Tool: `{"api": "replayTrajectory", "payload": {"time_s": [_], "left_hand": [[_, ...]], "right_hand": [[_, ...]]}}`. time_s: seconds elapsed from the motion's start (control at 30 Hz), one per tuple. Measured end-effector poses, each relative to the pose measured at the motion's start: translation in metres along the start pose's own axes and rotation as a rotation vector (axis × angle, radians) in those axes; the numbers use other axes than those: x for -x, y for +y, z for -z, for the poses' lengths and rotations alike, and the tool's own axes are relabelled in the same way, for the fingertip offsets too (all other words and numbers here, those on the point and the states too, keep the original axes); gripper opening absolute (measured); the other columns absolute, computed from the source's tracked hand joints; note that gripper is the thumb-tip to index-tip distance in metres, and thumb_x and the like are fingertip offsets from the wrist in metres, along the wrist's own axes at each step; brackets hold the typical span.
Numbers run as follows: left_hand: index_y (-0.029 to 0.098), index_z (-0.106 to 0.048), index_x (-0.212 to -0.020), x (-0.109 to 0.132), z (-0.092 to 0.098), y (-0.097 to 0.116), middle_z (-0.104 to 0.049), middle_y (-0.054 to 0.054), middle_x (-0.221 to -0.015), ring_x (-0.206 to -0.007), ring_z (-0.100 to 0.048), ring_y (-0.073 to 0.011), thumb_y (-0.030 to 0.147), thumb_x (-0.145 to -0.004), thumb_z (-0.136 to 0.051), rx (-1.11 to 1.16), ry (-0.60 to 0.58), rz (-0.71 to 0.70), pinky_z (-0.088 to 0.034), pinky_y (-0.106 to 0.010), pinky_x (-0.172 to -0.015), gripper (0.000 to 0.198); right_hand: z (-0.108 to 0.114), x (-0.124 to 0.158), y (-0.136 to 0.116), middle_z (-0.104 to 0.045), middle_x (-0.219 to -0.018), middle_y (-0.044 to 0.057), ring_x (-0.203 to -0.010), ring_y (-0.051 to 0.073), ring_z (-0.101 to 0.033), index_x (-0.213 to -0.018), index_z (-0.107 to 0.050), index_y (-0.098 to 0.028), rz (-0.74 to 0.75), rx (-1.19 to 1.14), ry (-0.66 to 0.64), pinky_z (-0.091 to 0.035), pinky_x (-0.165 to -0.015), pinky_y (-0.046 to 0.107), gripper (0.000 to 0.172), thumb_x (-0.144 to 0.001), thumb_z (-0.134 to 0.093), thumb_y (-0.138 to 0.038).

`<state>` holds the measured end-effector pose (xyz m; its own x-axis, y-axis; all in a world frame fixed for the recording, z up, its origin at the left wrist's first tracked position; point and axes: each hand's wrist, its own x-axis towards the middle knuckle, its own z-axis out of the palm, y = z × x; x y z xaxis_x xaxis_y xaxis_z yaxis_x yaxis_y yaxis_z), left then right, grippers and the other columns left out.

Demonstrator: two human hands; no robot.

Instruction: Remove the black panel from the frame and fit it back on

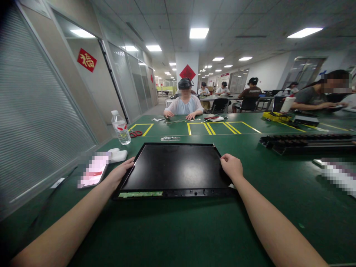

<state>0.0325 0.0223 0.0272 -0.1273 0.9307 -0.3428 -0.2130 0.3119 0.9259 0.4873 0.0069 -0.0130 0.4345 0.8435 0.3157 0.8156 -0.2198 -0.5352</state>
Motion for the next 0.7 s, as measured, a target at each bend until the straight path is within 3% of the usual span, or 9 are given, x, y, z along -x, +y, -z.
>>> {"api": "replayTrajectory", "payload": {"time_s": [0.2,0.4,0.5,0.7], "left_hand": [[0.016,-0.054,-0.144,-0.002,0.001,0.001,-0.077,-0.004,-0.072,-0.045,-0.068,-0.0179,0.001,-0.085,-0.061,0.111,-0.09,0.022,-0.057,-0.026,-0.048,0.061],[0.025,-0.031,-0.159,-0.01,0.007,-0.008,-0.073,0.0,-0.064,-0.039,-0.063,-0.0171,0.005,-0.086,-0.067,0.068,-0.013,-0.021,-0.053,-0.026,-0.042,0.084],[0.022,-0.044,-0.153,-0.017,0.01,-0.014,-0.075,-0.002,-0.067,-0.046,-0.068,-0.0178,0.012,-0.083,-0.075,0.087,-0.019,-0.078,-0.055,-0.026,-0.047,0.077],[0.017,-0.073,-0.12,-0.024,0.012,-0.018,-0.081,-0.008,-0.09,-0.071,-0.076,-0.0181,0.024,-0.079,-0.081,0.057,-0.055,-0.186,-0.059,-0.025,-0.065,0.042]], "right_hand": [[-0.001,-0.001,0.002,-0.072,-0.077,0.003,-0.071,0.019,-0.061,-0.081,-0.076,-0.024,0.006,0.009,0.013,-0.04,-0.062,0.027,0.022,-0.081,-0.055,-0.026],[0.001,0.001,-0.002,-0.074,-0.083,0.005,-0.074,0.02,-0.063,-0.086,-0.077,-0.024,0.005,0.082,-0.029,-0.039,-0.062,0.028,0.024,-0.083,-0.053,-0.027],[0.005,0.005,-0.008,-0.074,-0.087,0.006,-0.075,0.021,-0.063,-0.092,-0.076,-0.025,0.054,0.196,-0.05,-0.036,-0.059,0.029,0.026,-0.085,-0.052,-0.028],[0.008,0.009,-0.014,-0.074,-0.088,0.008,-0.076,0.023,-0.064,-0.094,-0.076,-0.025,0.084,0.291,-0.054,-0.034,-0.058,0.03,0.027,-0.086,-0.05,-0.029]]}}
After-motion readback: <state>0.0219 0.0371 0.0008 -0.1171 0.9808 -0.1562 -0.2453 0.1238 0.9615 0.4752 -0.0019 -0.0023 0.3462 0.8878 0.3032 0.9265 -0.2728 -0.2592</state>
